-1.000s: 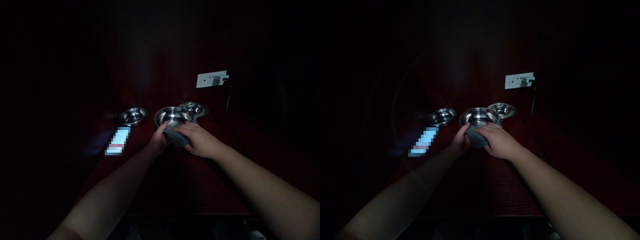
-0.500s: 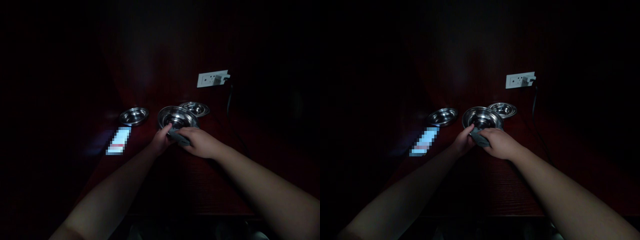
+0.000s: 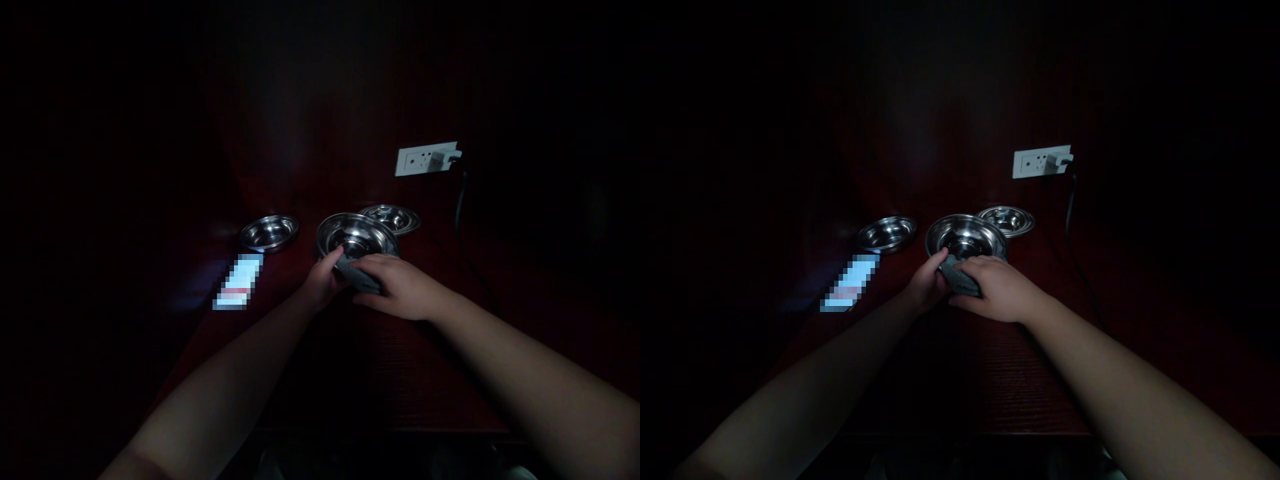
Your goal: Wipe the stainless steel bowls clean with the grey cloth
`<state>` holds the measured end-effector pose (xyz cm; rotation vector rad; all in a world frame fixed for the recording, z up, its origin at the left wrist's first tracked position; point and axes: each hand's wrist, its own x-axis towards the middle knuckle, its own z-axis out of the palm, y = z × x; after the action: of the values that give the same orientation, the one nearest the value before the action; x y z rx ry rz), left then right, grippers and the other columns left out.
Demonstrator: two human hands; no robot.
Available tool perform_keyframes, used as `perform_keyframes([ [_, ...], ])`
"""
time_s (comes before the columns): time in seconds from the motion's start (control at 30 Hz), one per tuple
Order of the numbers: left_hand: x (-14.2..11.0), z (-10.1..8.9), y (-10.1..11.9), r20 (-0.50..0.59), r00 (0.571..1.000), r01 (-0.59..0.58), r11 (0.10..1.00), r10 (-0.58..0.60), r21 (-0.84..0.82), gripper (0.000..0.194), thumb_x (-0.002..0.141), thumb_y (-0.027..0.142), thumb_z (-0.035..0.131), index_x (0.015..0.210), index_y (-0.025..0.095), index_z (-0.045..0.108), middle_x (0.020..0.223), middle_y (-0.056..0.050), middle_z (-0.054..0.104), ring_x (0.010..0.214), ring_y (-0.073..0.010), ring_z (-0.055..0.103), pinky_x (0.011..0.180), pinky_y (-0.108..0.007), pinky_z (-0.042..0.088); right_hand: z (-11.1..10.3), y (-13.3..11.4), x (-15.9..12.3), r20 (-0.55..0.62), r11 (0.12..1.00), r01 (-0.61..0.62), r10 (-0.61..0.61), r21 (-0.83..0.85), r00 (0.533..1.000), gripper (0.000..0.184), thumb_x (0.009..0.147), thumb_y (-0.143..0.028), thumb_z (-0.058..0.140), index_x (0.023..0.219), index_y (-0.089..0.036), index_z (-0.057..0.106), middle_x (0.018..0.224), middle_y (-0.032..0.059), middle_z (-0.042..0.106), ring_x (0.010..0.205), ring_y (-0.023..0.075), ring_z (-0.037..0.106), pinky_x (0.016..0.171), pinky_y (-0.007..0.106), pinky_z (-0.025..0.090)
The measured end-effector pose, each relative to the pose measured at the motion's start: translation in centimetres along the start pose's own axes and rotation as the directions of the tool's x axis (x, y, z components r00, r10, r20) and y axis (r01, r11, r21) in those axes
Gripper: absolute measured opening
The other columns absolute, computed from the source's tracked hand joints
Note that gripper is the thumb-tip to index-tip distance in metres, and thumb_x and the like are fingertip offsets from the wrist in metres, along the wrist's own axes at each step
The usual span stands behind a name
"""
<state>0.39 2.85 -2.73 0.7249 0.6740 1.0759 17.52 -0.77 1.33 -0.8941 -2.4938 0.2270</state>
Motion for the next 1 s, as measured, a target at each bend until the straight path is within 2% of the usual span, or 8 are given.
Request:
perform_keyframes([
  [0.2, -0.08, 0.06, 0.02, -0.021, 1.000, 0.013, 1.000, -0.013, -0.014, 0.030, 0.084, 0.041, 0.060, 0.097, 0.015, 0.065, 0.084, -0.006, 0.069, 0.081, -0.0184, 0.065, 0.084, -0.033, 0.049, 0.13, -0.10, 0.13, -0.041, 1.000, 0.004, -0.004, -0.001, 0.999, 0.032, 0.095, -0.030, 0.041, 0.115, -0.016, 0.062, 0.108, 0.0114, 0.068, 0.101, 0.0234, 0.061, 0.090, 0.041, 0.046],
  [0.3, -0.19, 0.25, 0.10, -0.027, 0.999, 0.023, 0.999, -0.024, -0.025, 0.029, 0.084, 0.040, 0.059, 0.098, 0.014, 0.065, 0.084, -0.006, 0.069, 0.081, -0.0177, 0.065, 0.085, -0.032, 0.048, 0.38, 0.06, 0.27, -0.025, 0.998, -0.030, 0.028, -0.052, 0.999, 0.029, 0.094, -0.027, 0.045, 0.113, -0.015, 0.063, 0.104, 0.0109, 0.069, 0.097, 0.0229, 0.061, 0.089, 0.040, 0.047],
  [0.5, -0.36, 0.58, 0.29, -0.035, 0.998, 0.052, 0.998, -0.053, -0.016, 0.032, 0.086, 0.040, 0.057, 0.099, 0.013, 0.066, 0.083, -0.006, 0.071, 0.080, -0.0187, 0.066, 0.084, -0.031, 0.048, 0.45, 0.14, 0.30, -0.011, 0.992, -0.053, 0.052, -0.117, 0.999, 0.029, 0.091, -0.030, 0.052, 0.113, -0.016, 0.064, 0.107, 0.0105, 0.068, 0.100, 0.0245, 0.061, 0.090, 0.041, 0.047],
  [0.7, -0.22, 0.56, 0.13, -0.014, 0.999, 0.032, 0.999, -0.032, -0.022, 0.030, 0.086, 0.037, 0.057, 0.101, 0.013, 0.066, 0.087, -0.007, 0.071, 0.083, -0.0189, 0.067, 0.085, -0.031, 0.048, 0.40, 0.21, 0.40, 0.023, 0.991, -0.071, 0.074, -0.116, 0.997, 0.022, 0.092, -0.029, 0.049, 0.101, -0.017, 0.067, 0.100, 0.0088, 0.069, 0.095, 0.0237, 0.062, 0.085, 0.038, 0.048],
  [1.0, 0.31, -0.02, -0.23, 0.025, 1.000, 0.006, 1.000, -0.006, -0.004, 0.028, 0.083, 0.038, 0.061, 0.093, 0.013, 0.066, 0.083, -0.006, 0.070, 0.079, -0.0179, 0.066, 0.084, -0.033, 0.049, 0.53, 0.58, 0.35, -0.007, 0.994, -0.035, 0.034, -0.104, 0.999, 0.021, 0.092, -0.026, 0.050, 0.099, -0.019, 0.069, 0.099, 0.0082, 0.071, 0.096, 0.0226, 0.064, 0.085, 0.037, 0.049],
])
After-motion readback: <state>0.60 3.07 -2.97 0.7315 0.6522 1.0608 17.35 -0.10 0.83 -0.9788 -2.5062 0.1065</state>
